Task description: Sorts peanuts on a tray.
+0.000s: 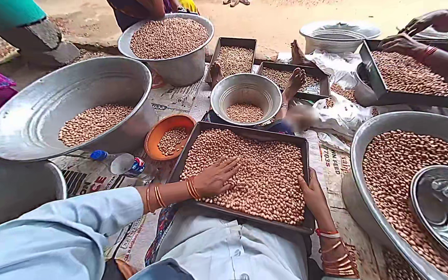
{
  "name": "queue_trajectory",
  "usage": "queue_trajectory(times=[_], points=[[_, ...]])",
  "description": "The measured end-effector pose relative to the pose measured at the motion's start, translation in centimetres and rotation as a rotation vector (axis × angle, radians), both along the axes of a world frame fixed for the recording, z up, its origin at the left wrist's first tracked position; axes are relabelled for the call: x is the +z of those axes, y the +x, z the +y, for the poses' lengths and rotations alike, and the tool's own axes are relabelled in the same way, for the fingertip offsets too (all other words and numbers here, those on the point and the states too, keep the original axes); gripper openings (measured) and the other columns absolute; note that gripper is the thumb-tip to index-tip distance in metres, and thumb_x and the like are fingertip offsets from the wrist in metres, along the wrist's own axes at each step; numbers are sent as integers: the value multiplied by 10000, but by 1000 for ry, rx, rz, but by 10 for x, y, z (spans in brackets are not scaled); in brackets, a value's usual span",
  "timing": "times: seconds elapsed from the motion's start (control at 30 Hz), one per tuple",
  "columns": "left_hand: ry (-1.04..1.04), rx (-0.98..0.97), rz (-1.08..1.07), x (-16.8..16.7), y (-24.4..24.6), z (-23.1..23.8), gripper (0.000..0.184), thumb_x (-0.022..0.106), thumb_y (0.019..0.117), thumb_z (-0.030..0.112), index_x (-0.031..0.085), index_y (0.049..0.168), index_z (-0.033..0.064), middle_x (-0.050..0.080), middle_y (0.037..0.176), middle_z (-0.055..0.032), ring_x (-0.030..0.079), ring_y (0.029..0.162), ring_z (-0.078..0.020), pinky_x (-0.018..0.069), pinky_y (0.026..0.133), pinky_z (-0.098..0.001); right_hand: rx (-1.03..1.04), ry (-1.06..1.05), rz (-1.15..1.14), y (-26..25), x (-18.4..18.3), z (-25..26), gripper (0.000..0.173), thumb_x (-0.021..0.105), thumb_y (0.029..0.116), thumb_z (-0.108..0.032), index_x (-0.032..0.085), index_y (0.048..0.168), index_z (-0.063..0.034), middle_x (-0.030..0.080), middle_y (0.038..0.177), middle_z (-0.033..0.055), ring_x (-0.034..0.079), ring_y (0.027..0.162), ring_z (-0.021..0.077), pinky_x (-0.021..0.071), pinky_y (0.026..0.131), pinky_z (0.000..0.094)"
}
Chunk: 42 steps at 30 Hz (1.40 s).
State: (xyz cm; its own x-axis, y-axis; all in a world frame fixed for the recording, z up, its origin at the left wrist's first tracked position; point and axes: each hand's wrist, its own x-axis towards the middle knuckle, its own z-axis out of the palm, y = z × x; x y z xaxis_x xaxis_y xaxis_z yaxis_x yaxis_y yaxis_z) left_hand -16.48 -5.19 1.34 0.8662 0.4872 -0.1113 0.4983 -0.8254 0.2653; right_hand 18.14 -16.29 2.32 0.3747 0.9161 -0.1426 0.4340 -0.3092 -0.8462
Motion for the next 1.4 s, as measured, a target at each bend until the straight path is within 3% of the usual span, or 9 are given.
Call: queue_trajectory(times=[0.17, 0.27, 0.47, 0.63, 0.87, 0.97, 1.17, 1.3, 1.4], points=[[279, 205, -99, -13, -16, 79, 605, 507, 1037, 332, 450, 1543, 4, 358, 1643, -204, 279, 1563, -319, 209, 1282, -476, 18, -9, -3, 0, 2, 7, 630, 463, 1089, -183, 193, 1633, -14, 428, 1586, 233, 487, 1431, 269, 402, 1170, 425], [4, 360, -215, -12, 56, 76, 558, 654, 943, 166, 543, 1469, 14, 472, 1545, -219, 352, 1511, -356, 280, 1246, -472, 4, -13, -16, 2, 4, 6, 618, 472, 1088, -180, 218, 1626, -15, 483, 1535, 244, 524, 1394, 289, 417, 1151, 448], [-385, 278, -367, 3, 162, -12, 617, 455, 1082, 369, 418, 1543, -40, 291, 1659, -247, 224, 1577, -333, 162, 1294, -417, -28, -21, 3, 3, 5, -6, 588, 477, 1082, -165, 259, 1614, -45, 543, 1477, 223, 576, 1328, 269, 461, 1102, 445], [-248, -1, -169, 5, 88, -46, 716, 493, 1050, 428, 302, 1620, 38, 193, 1707, -200, 147, 1599, -310, 123, 1295, -456, -26, 29, 56, 1, -3, -7, 554, 462, 1089, -170, 284, 1591, -16, 540, 1467, 219, 576, 1309, 221, 463, 1093, 383], [202, 302, 100, -1, -39, 47, 715, 433, 1056, 412, 266, 1625, 12, 155, 1713, -209, 118, 1604, -324, 98, 1268, -600, -14, 42, 50, 0, -2, 7, 618, 521, 1067, -248, 289, 1595, -26, 554, 1457, 217, 577, 1317, 241, 460, 1102, 422], [127, 462, -9, -6, -7, 70, 705, 608, 998, 304, 360, 1588, 7, 275, 1668, -240, 202, 1583, -341, 147, 1291, -494, -8, 25, 32, -1, -2, 5, 647, 531, 1067, -264, 268, 1608, -26, 537, 1480, 228, 565, 1339, 264, 447, 1118, 439], [-254, 516, -355, -2, 131, 25, 542, 633, 991, 236, 546, 1444, -47, 430, 1574, -255, 363, 1511, -348, 277, 1257, -415, -36, 41, 5, 4, -7, -1, 644, 566, 1038, -316, 333, 1583, -63, 612, 1354, 251, 613, 1242, 349, 475, 1035, 559], [-331, 209, -371, 3, 134, -36, 574, 515, 1061, 291, 442, 1535, -25, 313, 1650, -249, 252, 1567, -345, 192, 1288, -431, -56, 50, 0, 3, -7, -7, 666, 594, 1020, -290, 333, 1583, -46, 604, 1365, 274, 612, 1248, 375, 463, 1041, 591], [-197, 61, -120, 3, 79, -45, 692, 489, 1067, 419, 298, 1624, 56, 214, 1706, -186, 175, 1595, -300, 129, 1293, -487, -47, 41, 4, 0, -8, -9, 663, 582, 1023, -284, 327, 1588, -49, 595, 1386, 262, 600, 1271, 359, 459, 1059, 570]])
